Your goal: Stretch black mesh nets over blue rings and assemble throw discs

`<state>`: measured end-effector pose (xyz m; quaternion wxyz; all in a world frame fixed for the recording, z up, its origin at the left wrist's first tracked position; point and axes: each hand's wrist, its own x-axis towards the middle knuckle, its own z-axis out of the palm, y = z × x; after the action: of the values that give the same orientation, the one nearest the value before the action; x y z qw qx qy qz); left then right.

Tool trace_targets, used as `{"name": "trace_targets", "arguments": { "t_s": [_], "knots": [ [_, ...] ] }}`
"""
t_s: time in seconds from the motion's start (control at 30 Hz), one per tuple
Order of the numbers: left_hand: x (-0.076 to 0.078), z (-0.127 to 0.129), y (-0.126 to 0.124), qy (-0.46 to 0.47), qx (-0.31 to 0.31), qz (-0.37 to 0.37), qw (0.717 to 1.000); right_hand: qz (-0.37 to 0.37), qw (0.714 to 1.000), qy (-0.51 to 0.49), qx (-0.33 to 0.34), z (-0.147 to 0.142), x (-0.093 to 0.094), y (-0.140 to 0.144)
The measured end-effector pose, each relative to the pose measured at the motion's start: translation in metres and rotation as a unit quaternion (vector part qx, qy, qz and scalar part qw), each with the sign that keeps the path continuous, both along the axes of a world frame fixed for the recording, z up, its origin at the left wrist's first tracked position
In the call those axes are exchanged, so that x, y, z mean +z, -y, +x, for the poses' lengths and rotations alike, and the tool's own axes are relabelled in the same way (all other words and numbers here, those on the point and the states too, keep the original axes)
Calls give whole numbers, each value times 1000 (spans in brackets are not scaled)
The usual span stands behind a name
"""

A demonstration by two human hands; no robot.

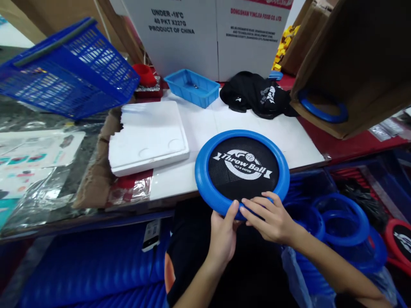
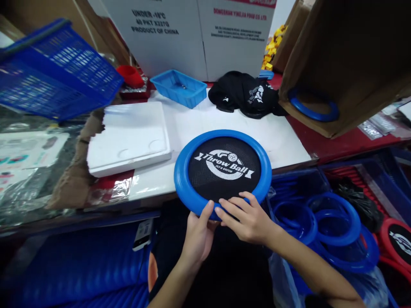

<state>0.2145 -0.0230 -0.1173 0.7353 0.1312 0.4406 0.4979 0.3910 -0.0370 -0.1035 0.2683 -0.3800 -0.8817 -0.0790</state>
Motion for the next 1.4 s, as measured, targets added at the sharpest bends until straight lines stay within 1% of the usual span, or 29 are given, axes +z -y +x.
{"name": "trace_targets", "arguments": {
  "t_s": [0.07,0.1,0.13,0.17,0.2,0.23,0.27,0.3,0.33,0.37,0.4,0.43,0.47,0.5,0.53,0.63,0.73,0.9,0.97,1.1,1.17,1.23,1.4],
  "knots": [
    [-12,0,2,-9,0,4,1000,-9,999,-29,-32,2,-15,4],
    [-17,-1,3,-14,2,7,1000,-9,996,-61,-70,5,-22,5],
    [-22,-2,4,-21,6,7,1000,-10,986,-107,-128,7,-30,6],
    [-27,-4,6,-29,12,4,1000,-16,965,-169,-202,10,-38,7],
    [-32,-6,8,-38,19,-2,999,-32,927,-247,-279,12,-45,7],
    [-37,-8,10,-47,25,-10,999,-60,872,-339,-347,14,-52,6],
    [-40,-10,12,-56,29,-20,998,-100,804,-437,-390,14,-57,6],
    [-44,-12,13,-64,31,-29,997,-150,730,-531,-404,14,-62,6],
    [-46,-14,14,-69,31,-36,996,-205,655,-614,-391,12,-65,5],
    [-48,-15,15,-74,32,-40,996,-256,584,-681,-360,10,-67,5],
    [-49,-16,15,-79,33,-42,995,-299,523,-729,-324,7,-68,6],
    [-49,-16,14,-88,37,-42,995,-328,477,-761,-292,5,-68,6],
    [-49,-17,13,-98,43,-40,993,-345,446,-781,-269,3,-69,7],
    [-48,-18,12,-109,47,-36,992,-350,429,-792,-256,3,-69,7],
    [-47,-19,10,-119,51,-32,991,-349,424,-798,-250,3,-70,8],
    [-42,-21,2,-133,56,-20,989,-351,434,-795,-237,8,-74,8],
    [-38,-22,-3,-137,56,-10,989,-363,437,-791,-227,12,-77,6],
    [-38,-20,-8,-136,55,6,989,-342,434,-799,-236,10,-72,-2],
    [-39,-18,-9,-132,54,8,990,-335,427,-804,-243,10,-71,-5],
    [-38,-17,-10,-122,50,4,991,-338,402,-814,-249,13,-73,-9],
    [-37,-18,-9,-113,45,6,993,-338,395,-818,-246,14,-73,-11],
    [-37,-18,-9,-102,39,13,994,-336,398,-817,-248,14,-72,-13],
    [-38,-22,-9,-90,38,24,995,-322,417,-811,-254,6,-66,-17]
  ]
}}
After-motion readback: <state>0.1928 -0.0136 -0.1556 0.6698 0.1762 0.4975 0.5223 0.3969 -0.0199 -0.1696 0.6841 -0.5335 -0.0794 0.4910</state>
